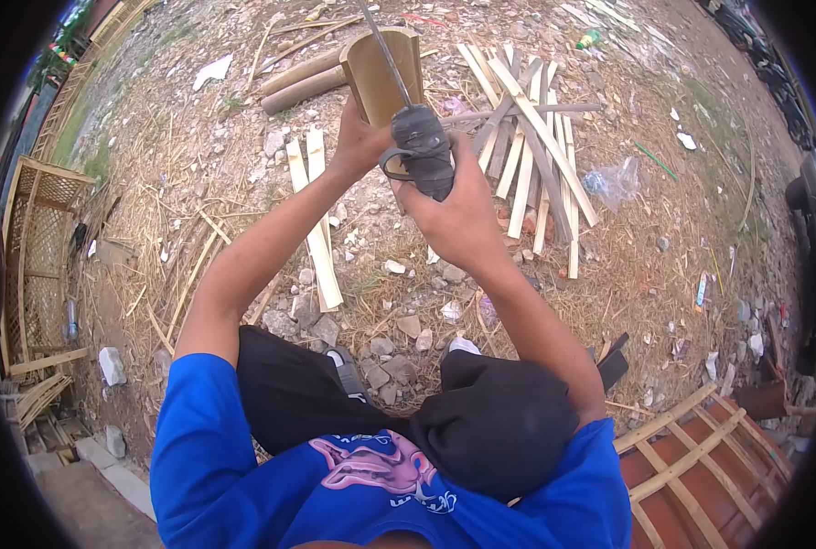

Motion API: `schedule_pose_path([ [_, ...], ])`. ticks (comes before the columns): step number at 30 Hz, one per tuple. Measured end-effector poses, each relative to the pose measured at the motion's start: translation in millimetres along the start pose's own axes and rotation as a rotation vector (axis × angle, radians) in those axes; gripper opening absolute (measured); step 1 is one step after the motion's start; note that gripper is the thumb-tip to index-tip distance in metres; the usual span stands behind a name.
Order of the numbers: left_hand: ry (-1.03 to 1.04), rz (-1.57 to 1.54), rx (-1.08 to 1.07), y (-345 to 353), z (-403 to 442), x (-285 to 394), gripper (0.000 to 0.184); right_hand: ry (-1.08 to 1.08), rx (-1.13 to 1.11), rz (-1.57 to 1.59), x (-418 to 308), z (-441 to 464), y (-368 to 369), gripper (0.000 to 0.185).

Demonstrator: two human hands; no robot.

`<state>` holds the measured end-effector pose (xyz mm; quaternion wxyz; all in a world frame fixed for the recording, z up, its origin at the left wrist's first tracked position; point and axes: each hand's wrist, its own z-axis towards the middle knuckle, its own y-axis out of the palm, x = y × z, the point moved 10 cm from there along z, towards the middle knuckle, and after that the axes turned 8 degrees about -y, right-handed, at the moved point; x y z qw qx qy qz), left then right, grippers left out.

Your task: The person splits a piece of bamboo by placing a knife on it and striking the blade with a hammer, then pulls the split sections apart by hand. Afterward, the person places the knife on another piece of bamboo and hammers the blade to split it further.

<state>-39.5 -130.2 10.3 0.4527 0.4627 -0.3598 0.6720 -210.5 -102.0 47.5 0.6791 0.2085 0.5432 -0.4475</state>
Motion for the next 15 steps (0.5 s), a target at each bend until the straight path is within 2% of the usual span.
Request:
schedule_pose_path([
  [3,0.059,0.029,0.013,-0.1,1.9,-1.0,0.066,-0.108,0.093,0.163,-16.7,0.0,-6.4,0.064],
  [6,0.002,0.046,-0.048,5.2,-1.0,-10.9,0.066,-0.128,-0.061,-0.136,-31.2,9.7,-15.3,0.067],
  [10,-0.143,0.135,-0.115,8.7,-4.0,-46.8,0.065,-0.037,-0.048,0.000,-23.3,14.6,-22.5,0.066],
  [15,-0.111,0.254,-0.014,5.4,-14.7,-61.7,0.049,-0.073,-0.015,0.093,-22.1,15.8,-25.6,0.061],
])
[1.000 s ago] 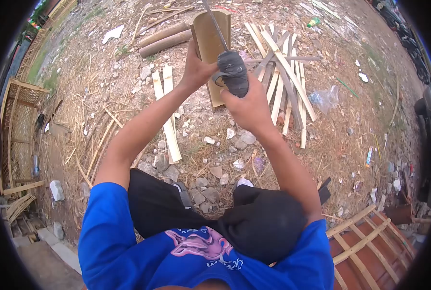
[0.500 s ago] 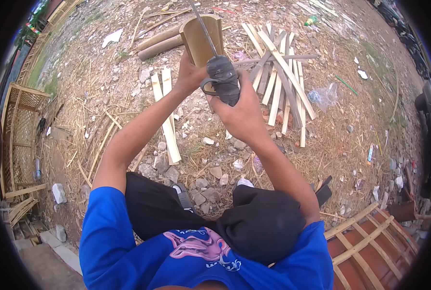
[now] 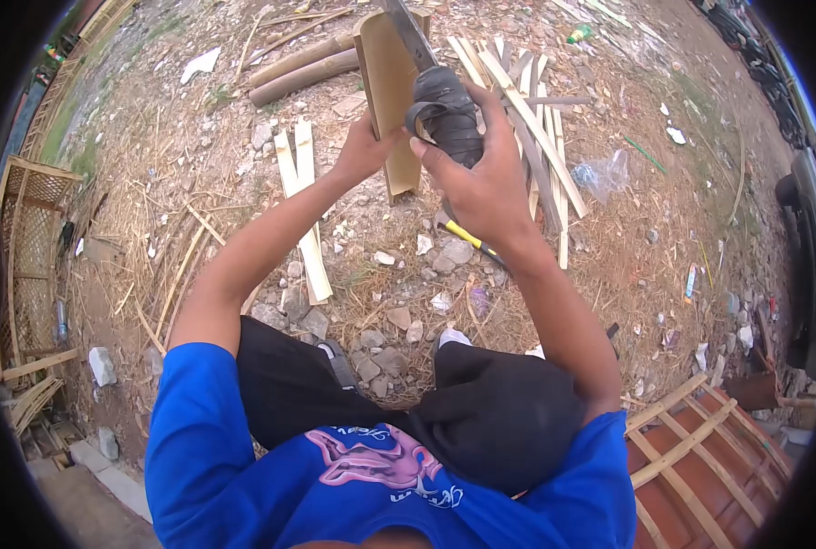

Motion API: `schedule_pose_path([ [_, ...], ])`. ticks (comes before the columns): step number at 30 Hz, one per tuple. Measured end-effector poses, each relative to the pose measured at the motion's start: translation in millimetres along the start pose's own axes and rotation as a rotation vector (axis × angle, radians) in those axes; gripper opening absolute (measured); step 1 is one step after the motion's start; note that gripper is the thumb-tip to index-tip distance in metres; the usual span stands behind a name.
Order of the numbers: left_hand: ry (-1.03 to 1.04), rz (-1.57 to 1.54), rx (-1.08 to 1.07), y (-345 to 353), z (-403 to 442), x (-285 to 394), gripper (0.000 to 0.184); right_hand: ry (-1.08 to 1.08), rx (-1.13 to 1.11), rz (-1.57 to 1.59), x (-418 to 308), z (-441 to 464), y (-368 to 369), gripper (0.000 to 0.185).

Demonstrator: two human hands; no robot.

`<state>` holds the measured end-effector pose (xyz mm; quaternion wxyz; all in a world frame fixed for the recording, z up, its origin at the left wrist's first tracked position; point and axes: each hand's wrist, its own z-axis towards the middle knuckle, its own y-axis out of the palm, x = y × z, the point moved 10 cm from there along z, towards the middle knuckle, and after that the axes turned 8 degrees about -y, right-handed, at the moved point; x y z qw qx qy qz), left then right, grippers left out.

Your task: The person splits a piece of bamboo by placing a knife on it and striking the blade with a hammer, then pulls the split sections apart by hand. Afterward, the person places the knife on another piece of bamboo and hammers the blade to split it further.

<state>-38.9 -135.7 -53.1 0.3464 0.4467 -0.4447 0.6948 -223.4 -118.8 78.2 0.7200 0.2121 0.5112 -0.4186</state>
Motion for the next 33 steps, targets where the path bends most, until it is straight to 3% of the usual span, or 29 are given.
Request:
schedule_pose_path([
  [4,0.024,-0.033,0.059,1.2,3.5,-0.9,0.044,-0.024,0.006,0.063,-3.0,-2.5,-2.2,0.059],
  [7,0.020,0.044,0.055,2.3,9.9,-1.9,0.042,0.150,0.008,0.501,7.3,-5.3,3.2,0.057],
  [10,-0.007,0.139,0.028,5.3,12.6,-7.5,0.041,0.048,0.122,0.492,-1.8,-0.8,-8.5,0.062],
  [11,-0.004,0.138,0.023,5.5,11.9,-8.6,0.042,-0.074,0.101,0.346,-14.9,4.3,-17.2,0.064],
  [12,0.001,0.136,0.022,4.3,10.4,-5.0,0.042,-0.186,0.138,0.165,-24.1,9.0,-33.0,0.061],
  [15,-0.033,0.113,0.062,-3.8,14.0,-11.8,0.043,-0.354,0.233,0.112,-66.2,15.0,-61.6,0.049],
  [18,-0.068,0.065,0.105,-16.1,21.3,-19.7,0.042,-0.240,0.195,0.300,-57.9,11.8,-62.8,0.035],
  [23,-0.251,0.023,0.069,-47.5,34.9,-45.6,0.038,0.097,0.294,0.364,21.6,-21.0,-52.6,0.036],
  [26,-0.580,-0.033,0.002,-60.9,26.7,-74.5,0.037,0.301,0.287,0.343,73.2,-47.6,-38.6,0.033],
  [30,-0.539,-0.109,0.069,-89.5,19.4,-72.1,0.047,0.535,0.272,0.348,122.9,-81.6,-25.8,0.035],
  [33,-0.521,-0.289,0.064,-105.8,12.9,-40.2,0.047,0.602,0.335,0.687,155.1,-90.2,-19.7,0.029],
])
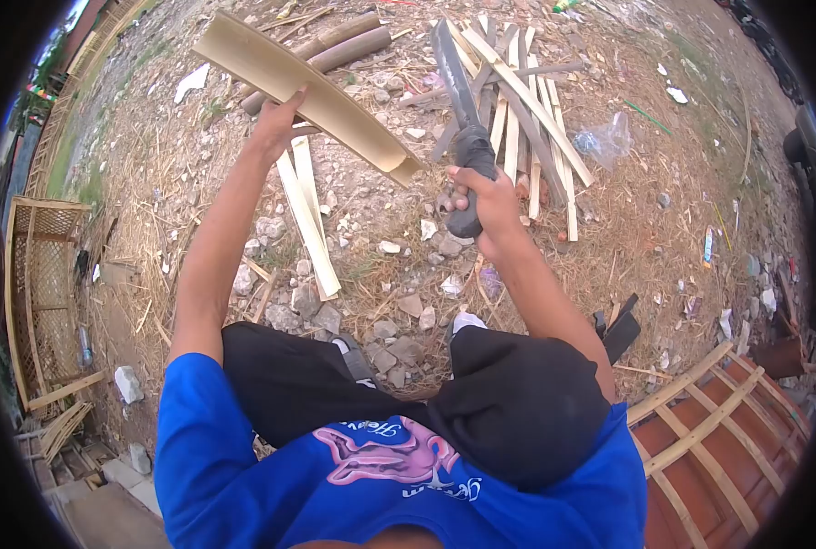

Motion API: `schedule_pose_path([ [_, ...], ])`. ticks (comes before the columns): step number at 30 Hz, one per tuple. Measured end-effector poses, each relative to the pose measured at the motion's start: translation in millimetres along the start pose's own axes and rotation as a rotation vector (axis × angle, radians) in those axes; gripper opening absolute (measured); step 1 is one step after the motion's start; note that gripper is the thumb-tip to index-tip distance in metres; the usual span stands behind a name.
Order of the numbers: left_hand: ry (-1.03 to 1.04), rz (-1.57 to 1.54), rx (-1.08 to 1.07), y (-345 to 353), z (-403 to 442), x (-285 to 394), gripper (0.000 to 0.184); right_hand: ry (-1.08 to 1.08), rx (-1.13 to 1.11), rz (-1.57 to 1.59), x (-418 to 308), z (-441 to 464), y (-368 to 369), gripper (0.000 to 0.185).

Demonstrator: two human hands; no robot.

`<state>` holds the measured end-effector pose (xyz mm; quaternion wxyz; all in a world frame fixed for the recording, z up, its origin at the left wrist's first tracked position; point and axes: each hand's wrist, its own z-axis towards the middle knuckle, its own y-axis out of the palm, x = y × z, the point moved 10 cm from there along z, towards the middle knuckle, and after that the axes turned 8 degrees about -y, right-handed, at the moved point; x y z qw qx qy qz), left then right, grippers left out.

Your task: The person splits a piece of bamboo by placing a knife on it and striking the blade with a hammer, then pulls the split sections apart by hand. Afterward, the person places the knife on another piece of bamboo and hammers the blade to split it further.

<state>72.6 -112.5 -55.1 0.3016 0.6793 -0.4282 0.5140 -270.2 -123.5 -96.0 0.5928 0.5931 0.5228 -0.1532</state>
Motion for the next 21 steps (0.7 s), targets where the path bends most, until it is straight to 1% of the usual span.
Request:
schedule_pose_path([
  [1,0.010,-0.068,-0.043,-2.1,-2.0,4.7,0.047,0.034,-0.004,0.090,5.8,3.1,-4.1,0.028],
  [2,0.014,-0.164,-0.052,-6.9,-3.1,7.7,0.044,0.017,-0.019,0.096,7.6,8.0,-12.3,0.032],
  [4,0.022,-0.362,-0.067,-15.1,-7.0,13.7,0.039,-0.103,0.013,-0.039,-5.5,15.1,-29.9,0.039],
  [5,0.033,-0.406,-0.072,-17.3,-9.9,16.3,0.040,-0.163,0.026,-0.112,-14.9,17.9,-35.4,0.042],
  [6,0.047,-0.452,-0.076,-19.2,-14.1,19.8,0.041,-0.256,0.040,-0.150,-36.0,15.5,-34.8,0.052],
  [9,0.089,-0.579,-0.083,-16.3,-27.0,29.9,0.041,-0.481,0.137,-0.225,-75.7,19.4,-49.6,0.058],
  [11,0.121,-0.645,-0.097,-10.9,-31.7,36.7,0.041,-0.501,0.148,-0.189,-92.1,20.0,-49.8,0.052],
  [14,0.125,-0.642,-0.103,1.9,-31.5,36.7,0.042,-0.500,0.136,-0.033,-112.3,13.4,-36.9,0.046],
  [17,0.106,-0.684,-0.170,18.5,-24.5,34.3,0.043,-0.554,0.053,0.075,-125.8,9.4,-23.6,0.047],
  [18,0.097,-0.701,-0.204,24.9,-25.0,33.9,0.043,-0.566,0.074,0.003,-129.9,10.1,-25.4,0.048],
  [19,0.090,-0.718,-0.240,31.6,-25.3,34.7,0.044,-0.563,0.077,0.041,-132.8,9.0,-25.4,0.047],
  [20,0.073,-0.552,-0.159,32.0,-21.1,28.5,0.061,-0.566,0.077,0.080,-137.6,8.1,-22.8,0.046],
  [21,-0.014,-0.467,-0.202,43.8,-23.1,20.2,0.068,-0.565,0.074,0.119,-143.9,7.3,-17.8,0.046],
])
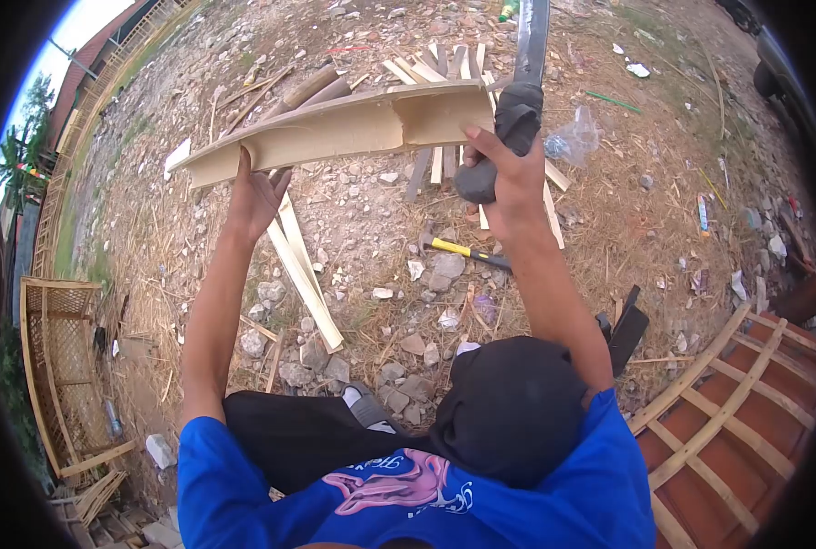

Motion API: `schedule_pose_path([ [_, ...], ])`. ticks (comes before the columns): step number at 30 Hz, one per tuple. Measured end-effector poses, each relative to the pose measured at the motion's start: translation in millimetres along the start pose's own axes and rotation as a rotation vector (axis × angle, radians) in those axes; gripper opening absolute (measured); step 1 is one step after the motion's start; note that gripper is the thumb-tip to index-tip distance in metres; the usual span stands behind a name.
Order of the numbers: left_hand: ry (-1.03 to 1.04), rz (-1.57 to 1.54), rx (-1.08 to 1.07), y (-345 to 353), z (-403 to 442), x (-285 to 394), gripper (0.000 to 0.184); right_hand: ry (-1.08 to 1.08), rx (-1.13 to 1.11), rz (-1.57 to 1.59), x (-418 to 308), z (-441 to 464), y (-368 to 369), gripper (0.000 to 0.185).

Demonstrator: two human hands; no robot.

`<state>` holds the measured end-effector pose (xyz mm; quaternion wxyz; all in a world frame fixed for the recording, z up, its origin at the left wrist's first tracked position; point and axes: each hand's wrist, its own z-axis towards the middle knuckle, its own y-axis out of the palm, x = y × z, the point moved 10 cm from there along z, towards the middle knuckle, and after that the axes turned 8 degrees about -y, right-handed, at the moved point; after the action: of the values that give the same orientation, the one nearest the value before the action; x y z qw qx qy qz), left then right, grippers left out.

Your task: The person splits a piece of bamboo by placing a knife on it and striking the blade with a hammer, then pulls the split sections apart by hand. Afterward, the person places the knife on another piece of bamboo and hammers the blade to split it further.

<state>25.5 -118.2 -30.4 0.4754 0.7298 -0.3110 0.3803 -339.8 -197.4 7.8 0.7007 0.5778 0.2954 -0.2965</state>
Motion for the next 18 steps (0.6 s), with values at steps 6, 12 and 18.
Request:
schedule_pose_path([
  [6,-0.499,0.380,-0.108,5.5,-28.8,-88.5,0.083,-0.121,-0.046,0.026,-29.0,50.5,47.2,0.044],
  [12,-0.390,1.148,-0.247,36.5,-68.3,-73.1,0.042,-0.403,-0.431,-0.603,3.3,53.4,137.6,0.053],
  [18,0.301,1.181,0.236,84.1,-118.8,51.4,0.064,-0.213,-0.795,-0.621,36.6,11.9,228.5,0.059],
])
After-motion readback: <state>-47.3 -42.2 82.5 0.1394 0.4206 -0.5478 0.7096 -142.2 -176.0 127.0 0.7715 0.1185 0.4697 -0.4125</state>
